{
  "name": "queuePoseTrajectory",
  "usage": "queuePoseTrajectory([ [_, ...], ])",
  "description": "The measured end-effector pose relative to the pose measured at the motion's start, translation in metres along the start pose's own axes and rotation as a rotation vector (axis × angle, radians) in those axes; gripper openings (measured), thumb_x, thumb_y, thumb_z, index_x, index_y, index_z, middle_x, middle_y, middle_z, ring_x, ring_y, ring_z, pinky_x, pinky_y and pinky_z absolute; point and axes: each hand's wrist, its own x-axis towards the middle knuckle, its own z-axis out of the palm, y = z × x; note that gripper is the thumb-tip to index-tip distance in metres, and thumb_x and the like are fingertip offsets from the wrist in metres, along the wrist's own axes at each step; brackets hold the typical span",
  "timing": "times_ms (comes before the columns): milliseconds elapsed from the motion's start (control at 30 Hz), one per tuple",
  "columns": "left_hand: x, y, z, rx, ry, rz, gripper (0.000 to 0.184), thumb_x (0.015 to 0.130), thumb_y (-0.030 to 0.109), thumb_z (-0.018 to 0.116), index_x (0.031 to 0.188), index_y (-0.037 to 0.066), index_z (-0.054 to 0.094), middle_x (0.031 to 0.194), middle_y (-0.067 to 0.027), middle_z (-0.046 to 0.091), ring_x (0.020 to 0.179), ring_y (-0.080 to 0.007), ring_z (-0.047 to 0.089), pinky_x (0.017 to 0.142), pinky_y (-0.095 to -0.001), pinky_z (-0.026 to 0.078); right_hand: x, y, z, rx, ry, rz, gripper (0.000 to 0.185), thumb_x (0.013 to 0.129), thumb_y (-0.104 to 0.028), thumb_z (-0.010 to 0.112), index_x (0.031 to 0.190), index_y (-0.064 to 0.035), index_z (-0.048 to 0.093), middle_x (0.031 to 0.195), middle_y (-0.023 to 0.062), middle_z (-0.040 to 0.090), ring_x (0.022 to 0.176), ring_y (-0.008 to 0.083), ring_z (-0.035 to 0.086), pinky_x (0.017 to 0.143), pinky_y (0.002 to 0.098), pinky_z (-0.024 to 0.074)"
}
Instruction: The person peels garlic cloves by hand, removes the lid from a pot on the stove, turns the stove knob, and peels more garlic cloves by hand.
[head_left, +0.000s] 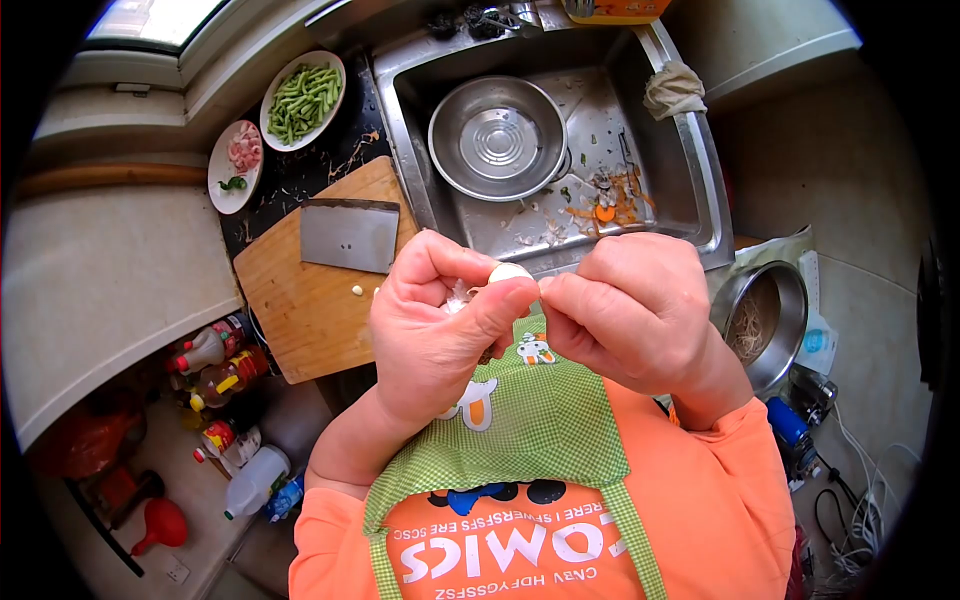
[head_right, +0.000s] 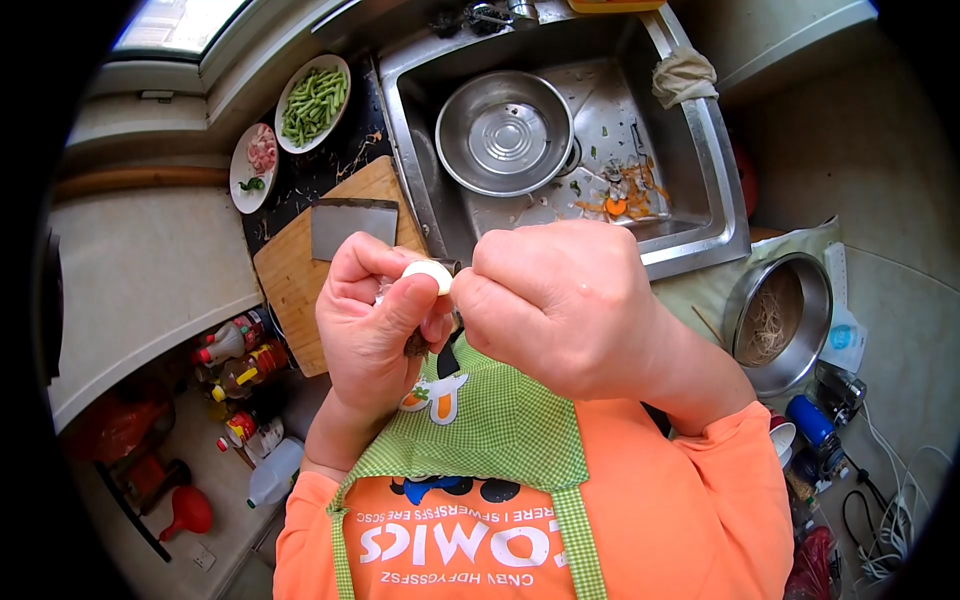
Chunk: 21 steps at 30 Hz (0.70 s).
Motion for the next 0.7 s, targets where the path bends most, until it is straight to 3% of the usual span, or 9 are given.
queuePoseTrajectory([
  [200, -0.001, 0.002, -0.003, 0.032, -0.064, -0.019, 0.021, 0.081, 0.004, 0.067, 0.090, 0.001, 0.049, 0.077, -0.0076, 0.061, 0.055, -0.0046, 0.053, 0.045, -0.0163, 0.041, 0.001, -0.001, 0.006, -0.002, 0.094, 0.040, 0.020, 0.053, 0.003, 0.063, 0.070, -0.0045, 0.054, 0.058, 0.0028, 0.042, 0.043, 0.0165, 0.045, 0.036, 0.0283, 0.0359],
  [267, -0.001, 0.004, -0.004, 0.029, -0.099, -0.012, 0.021, 0.082, 0.005, 0.066, 0.092, 0.001, 0.049, 0.078, -0.0078, 0.062, 0.056, -0.0046, 0.053, 0.046, -0.0162, 0.041, 0.003, -0.001, 0.005, 0.114, 0.126, 0.159, 0.023, 0.051, 0.006, 0.062, 0.070, -0.0050, 0.053, 0.057, 0.0028, 0.042, 0.042, 0.0169, 0.043, 0.036, 0.0284, 0.0352],
  [433, -0.001, 0.006, -0.008, 0.033, -0.167, -0.004, 0.021, 0.084, 0.007, 0.064, 0.096, -0.001, 0.050, 0.081, -0.0081, 0.062, 0.058, -0.0047, 0.053, 0.048, -0.0160, 0.041, 0.002, 0.004, -0.004, 0.250, 0.108, 0.375, 0.017, 0.058, 0.007, 0.063, 0.070, -0.0045, 0.058, 0.058, 0.0012, 0.048, 0.045, 0.0076, 0.044, 0.038, 0.0218, 0.0322],
  [500, 0.001, 0.004, -0.010, 0.083, -0.149, 0.046, 0.030, 0.085, 0.022, 0.064, 0.097, 0.000, 0.048, 0.081, -0.0154, 0.062, 0.056, -0.0100, 0.054, 0.047, -0.0197, 0.042, 0.002, 0.004, -0.005, 0.289, 0.106, 0.340, 0.017, 0.060, 0.006, 0.065, 0.073, -0.0042, 0.061, 0.058, 0.0020, 0.049, 0.045, 0.0088, 0.045, 0.038, 0.0221, 0.0329],
  [533, 0.001, 0.004, -0.010, 0.083, -0.149, 0.046, 0.030, 0.085, 0.022, 0.064, 0.097, 0.000, 0.048, 0.081, -0.0154, 0.062, 0.056, -0.0100, 0.054, 0.047, -0.0197, 0.042, 0.002, 0.003, -0.005, 0.328, 0.105, 0.306, 0.018, 0.062, 0.005, 0.068, 0.076, -0.0039, 0.063, 0.058, 0.0027, 0.050, 0.045, 0.0100, 0.045, 0.039, 0.0224, 0.0335],
  [600, 0.002, 0.005, -0.009, 0.027, -0.108, 0.048, 0.022, 0.083, 0.007, 0.066, 0.096, -0.001, 0.050, 0.082, -0.0075, 0.062, 0.059, -0.0047, 0.054, 0.049, -0.0158, 0.042, 0.003, 0.003, -0.004, 0.277, 0.114, 0.246, 0.017, 0.063, 0.002, 0.070, 0.078, -0.0036, 0.064, 0.059, 0.0034, 0.050, 0.045, 0.0116, 0.046, 0.038, 0.0232, 0.0343],
  [700, 0.001, 0.006, -0.010, 0.102, -0.072, 0.095, 0.023, 0.080, 0.005, 0.068, 0.096, 0.000, 0.051, 0.083, -0.0069, 0.062, 0.065, -0.0053, 0.056, 0.055, -0.0165, 0.045, 0.003, 0.001, -0.001, 0.209, 0.100, 0.216, 0.019, 0.064, -0.002, 0.074, 0.082, -0.0037, 0.067, 0.059, 0.0039, 0.051, 0.046, 0.0119, 0.046, 0.039, 0.0233, 0.0331],
])
